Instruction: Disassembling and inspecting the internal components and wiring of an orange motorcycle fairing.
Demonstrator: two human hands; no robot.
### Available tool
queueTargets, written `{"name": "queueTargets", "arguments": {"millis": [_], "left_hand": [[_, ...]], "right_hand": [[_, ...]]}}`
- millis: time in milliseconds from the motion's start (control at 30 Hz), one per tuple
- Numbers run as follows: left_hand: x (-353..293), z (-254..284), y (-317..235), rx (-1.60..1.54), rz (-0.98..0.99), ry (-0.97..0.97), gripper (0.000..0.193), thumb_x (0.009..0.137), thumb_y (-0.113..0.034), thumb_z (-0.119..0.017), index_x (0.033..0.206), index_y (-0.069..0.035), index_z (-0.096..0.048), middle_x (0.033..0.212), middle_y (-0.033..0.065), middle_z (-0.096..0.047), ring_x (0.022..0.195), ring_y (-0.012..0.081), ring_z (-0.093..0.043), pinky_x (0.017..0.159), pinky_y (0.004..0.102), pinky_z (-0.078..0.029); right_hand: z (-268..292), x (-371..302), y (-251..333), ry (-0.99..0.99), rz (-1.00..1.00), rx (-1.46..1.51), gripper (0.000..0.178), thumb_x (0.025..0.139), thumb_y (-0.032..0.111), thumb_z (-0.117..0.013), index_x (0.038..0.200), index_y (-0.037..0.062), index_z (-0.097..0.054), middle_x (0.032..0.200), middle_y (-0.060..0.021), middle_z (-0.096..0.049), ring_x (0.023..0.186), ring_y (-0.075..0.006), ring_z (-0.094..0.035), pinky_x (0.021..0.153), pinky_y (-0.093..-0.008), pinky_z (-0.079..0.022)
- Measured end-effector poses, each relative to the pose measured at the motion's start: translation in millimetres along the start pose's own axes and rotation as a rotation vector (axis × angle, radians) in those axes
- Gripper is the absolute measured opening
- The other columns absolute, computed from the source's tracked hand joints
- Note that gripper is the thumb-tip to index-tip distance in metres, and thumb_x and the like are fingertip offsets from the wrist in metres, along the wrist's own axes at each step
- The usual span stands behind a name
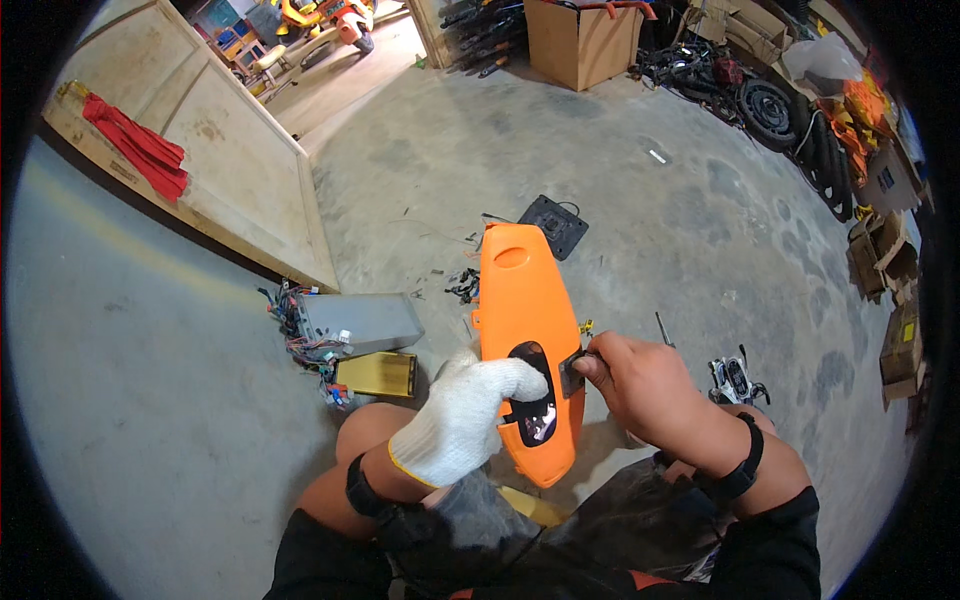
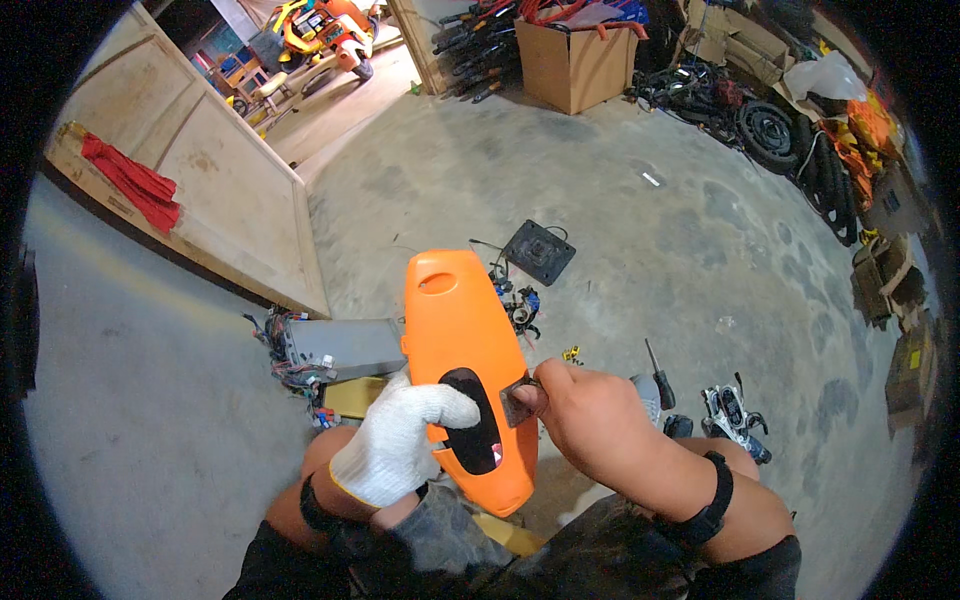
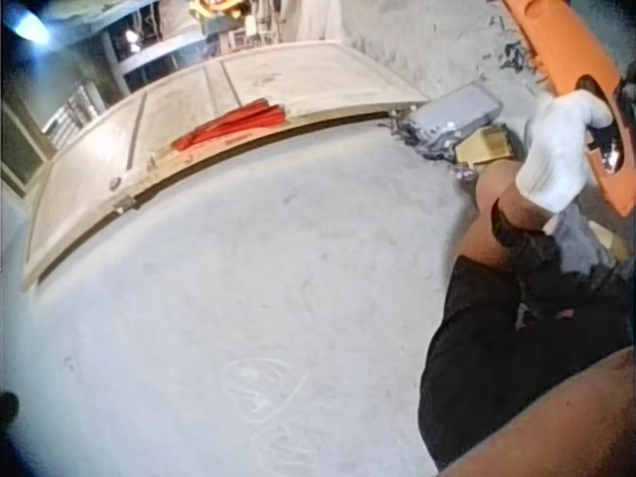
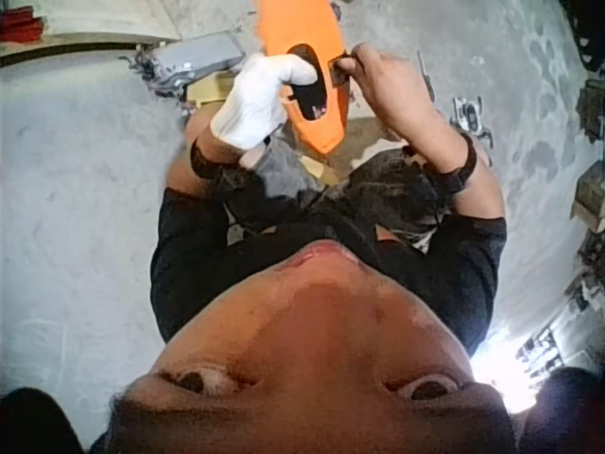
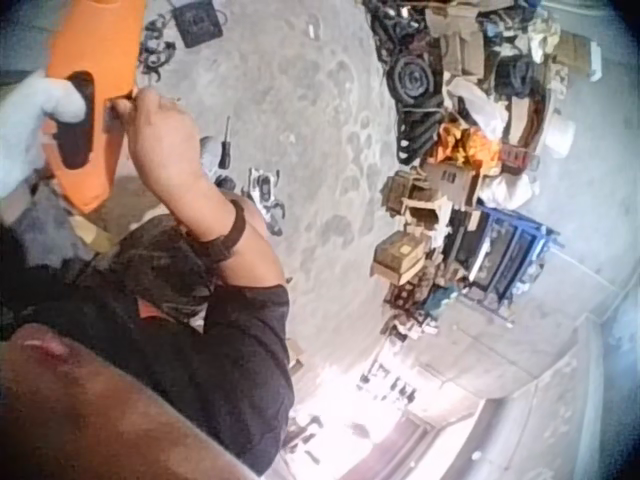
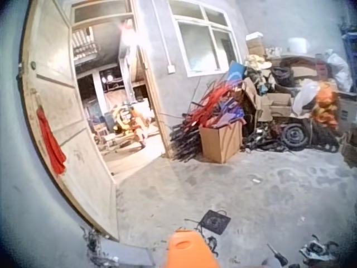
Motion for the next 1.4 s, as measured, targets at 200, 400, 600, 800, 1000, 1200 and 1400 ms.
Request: {"name": "queueTargets", "arguments": {"millis": [200,400,600,800,1000,1200,1400], "left_hand": [[-3.0,-7.6,-5.7,-0.040,0.029,-0.013,0.022,0.080,-0.001,-0.058,0.101,0.002,-0.062,0.088,0.0103,-0.064,0.080,0.0179,-0.065,0.075,0.0316,-0.054],[-4.5,18.6,1.6,0.810,-0.539,0.059,0.032,0.065,0.014,-0.066,0.094,-0.001,-0.065,0.093,0.0161,-0.067,0.087,0.0281,-0.067,0.076,0.0348,-0.056],[-1.5,11.7,-3.9,0.723,-0.368,0.054,0.032,0.075,-0.009,-0.055,0.105,0.002,-0.063,0.090,0.0090,-0.067,0.080,0.0192,-0.066,0.075,0.0295,-0.054],[-1.3,16.3,0.5,1.047,-0.536,0.064,0.035,0.062,0.012,-0.066,0.093,-0.004,-0.067,0.091,0.0110,-0.069,0.087,0.0329,-0.066,0.077,0.0356,-0.053],[-2.7,9.8,-6.7,0.850,-0.389,0.031,0.033,0.064,0.012,-0.065,0.094,-0.003,-0.067,0.089,0.0119,-0.069,0.084,0.0295,-0.067,0.074,0.0345,-0.054],[-0.5,-2.5,-3.1,0.097,0.065,-0.061,0.028,0.071,0.009,-0.064,0.096,-0.002,-0.066,0.084,0.0112,-0.068,0.078,0.0222,-0.067,0.071,0.0324,-0.054],[4.2,2.9,-0.9,0.316,-0.077,0.052,0.030,0.074,-0.003,-0.059,0.104,-0.001,-0.063,0.088,0.0108,-0.066,0.079,0.0217,-0.066,0.072,0.0317,-0.054]], "right_hand": [[-0.9,0.7,-6.9,0.160,-0.131,-0.029,0.018,0.097,0.020,-0.053,0.088,0.0040,-0.053,0.068,-0.0170,-0.061,0.061,-0.0402,-0.062,0.054,-0.0487,-0.049],[-3.1,-4.7,-4.4,0.026,-0.030,0.043,0.011,0.091,0.014,-0.056,0.091,0.0037,-0.052,0.076,-0.0155,-0.062,0.070,-0.0381,-0.063,0.059,-0.0457,-0.050],[0.8,-7.9,0.8,-0.052,0.118,-0.137,0.016,0.076,0.005,-0.059,0.091,0.0068,-0.052,0.078,-0.0116,-0.061,0.072,-0.0327,-0.063,0.060,-0.0414,-0.049],[-7.5,-4.5,-2.4,-0.114,0.145,-0.133,0.013,0.078,0.008,-0.059,0.087,0.0066,-0.050,0.076,-0.0110,-0.061,0.069,-0.0360,-0.061,0.060,-0.0443,-0.048],[-9.7,-1.0,-5.3,0.153,-0.193,0.094,0.018,0.096,0.020,-0.057,0.100,0.0028,-0.057,0.074,-0.0185,-0.064,0.070,-0.0406,-0.063,0.061,-0.0450,-0.049],[-12.3,-2.1,-12.0,0.130,-0.137,0.175,0.022,0.096,0.026,-0.054,0.098,0.0042,-0.054,0.078,-0.0187,-0.064,0.071,-0.0425,-0.062,0.062,-0.0507,-0.049],[-12.4,-3.9,-7.2,0.103,-0.049,0.029,0.020,0.095,0.022,-0.055,0.098,0.0030,-0.051,0.078,-0.0180,-0.063,0.072,-0.0409,-0.063,0.060,-0.0501,-0.049]]}}
Point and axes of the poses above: each hand's wrist, its own x-axis towards the middle knuckle, its own z-axis out of the back of the hand, y = z × x, the point moved 3 cm from there along x, towards the middle knuckle
